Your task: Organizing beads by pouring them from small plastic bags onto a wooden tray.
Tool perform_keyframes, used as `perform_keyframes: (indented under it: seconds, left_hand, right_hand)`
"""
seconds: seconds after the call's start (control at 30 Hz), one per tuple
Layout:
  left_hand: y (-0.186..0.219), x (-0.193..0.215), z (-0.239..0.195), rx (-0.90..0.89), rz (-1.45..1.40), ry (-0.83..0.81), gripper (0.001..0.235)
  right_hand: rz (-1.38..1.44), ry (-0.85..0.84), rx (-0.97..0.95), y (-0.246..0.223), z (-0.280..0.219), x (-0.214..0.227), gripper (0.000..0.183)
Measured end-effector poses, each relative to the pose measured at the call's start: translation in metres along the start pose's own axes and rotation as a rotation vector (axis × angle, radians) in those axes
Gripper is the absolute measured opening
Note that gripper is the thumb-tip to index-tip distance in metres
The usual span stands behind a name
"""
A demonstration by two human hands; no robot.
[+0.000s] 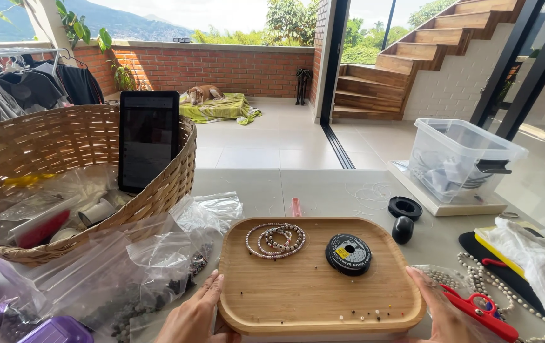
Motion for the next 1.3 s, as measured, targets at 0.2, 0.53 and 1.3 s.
perform_keyframes:
  seconds: [0.2, 0.53, 1.3]
  left_hand:
    - [0.092, 0.094, -0.022, -0.178, 0.071, 0.055, 0.142]
    - [0.19, 0.119, 0.035, -0.639, -0.078, 0.629, 0.051]
    - [0.143, 0.069, 0.057, -0.51, -0.121, 0.589, 0.042]
  right_hand:
    - [0.042, 0.012, -0.182, -0.128, -0.032, 0.071, 0.118]
    - [0.426, 0.132, 0.14, -0.166, 0.054, 0.021, 0.031]
    - [0.048, 0.154, 0.125, -0.106, 0.088, 0.004, 0.007]
Point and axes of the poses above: each hand's wrist, its own z-axis towards the middle knuckle, its own x-axis out of the back of the hand, y = z × x, the point moved 3 cm from there along z, towards the middle knuckle, and after that the axes turned 11 degrees about -x, right-handed, at the moved point
